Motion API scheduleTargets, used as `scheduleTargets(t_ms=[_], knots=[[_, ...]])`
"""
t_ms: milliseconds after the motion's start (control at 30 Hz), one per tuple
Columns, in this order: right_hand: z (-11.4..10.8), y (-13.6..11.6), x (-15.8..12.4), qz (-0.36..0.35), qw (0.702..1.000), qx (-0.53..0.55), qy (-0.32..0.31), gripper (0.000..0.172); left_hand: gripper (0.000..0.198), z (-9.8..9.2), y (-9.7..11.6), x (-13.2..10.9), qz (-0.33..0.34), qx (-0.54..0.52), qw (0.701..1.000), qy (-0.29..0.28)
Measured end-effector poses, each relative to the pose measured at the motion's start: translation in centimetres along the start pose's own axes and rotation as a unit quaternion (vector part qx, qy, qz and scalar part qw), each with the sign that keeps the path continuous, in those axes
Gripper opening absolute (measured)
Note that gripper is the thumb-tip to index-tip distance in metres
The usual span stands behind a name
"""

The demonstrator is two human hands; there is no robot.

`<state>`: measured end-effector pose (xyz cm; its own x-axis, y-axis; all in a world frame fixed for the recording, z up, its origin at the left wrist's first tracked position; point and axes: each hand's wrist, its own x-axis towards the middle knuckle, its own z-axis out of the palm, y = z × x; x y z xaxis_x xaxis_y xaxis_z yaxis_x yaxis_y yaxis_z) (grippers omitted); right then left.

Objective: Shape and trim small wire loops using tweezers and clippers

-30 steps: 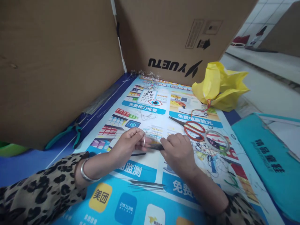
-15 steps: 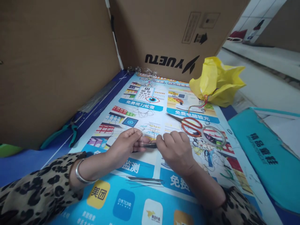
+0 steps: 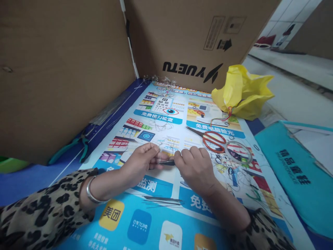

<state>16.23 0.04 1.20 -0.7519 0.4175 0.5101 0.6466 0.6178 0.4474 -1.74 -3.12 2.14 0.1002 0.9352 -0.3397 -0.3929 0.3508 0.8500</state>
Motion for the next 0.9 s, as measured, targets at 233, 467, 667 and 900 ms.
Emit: scheduleTargets(t_ms=[233,467,667,900], knots=[[-0.06,-0.16,-0.03,0.011,1.0,-0.017,-0.012,0.011,0.018,-0.03,-0.04,-0.04,0.002,-0.01,1.0,-0.002],[-0.03,-0.2,0.03,0.013,1.0,-0.023,-0.008,0.01,0.017,0.05,-0.02,-0.05,-0.003,-0.021,1.0,0.003],[0.09,-0.16,-0.01,0.011,1.0,-0.013,-0.012,0.011,0.017,0.12,0.06,-0.04,-0.009,-0.019,1.0,0.003],[0.29,-0.24,-0.18,0.014,0.999,0.018,-0.04,0.017,0.015,0.18,0.24,-0.08,0.008,0.024,1.0,0.009]])
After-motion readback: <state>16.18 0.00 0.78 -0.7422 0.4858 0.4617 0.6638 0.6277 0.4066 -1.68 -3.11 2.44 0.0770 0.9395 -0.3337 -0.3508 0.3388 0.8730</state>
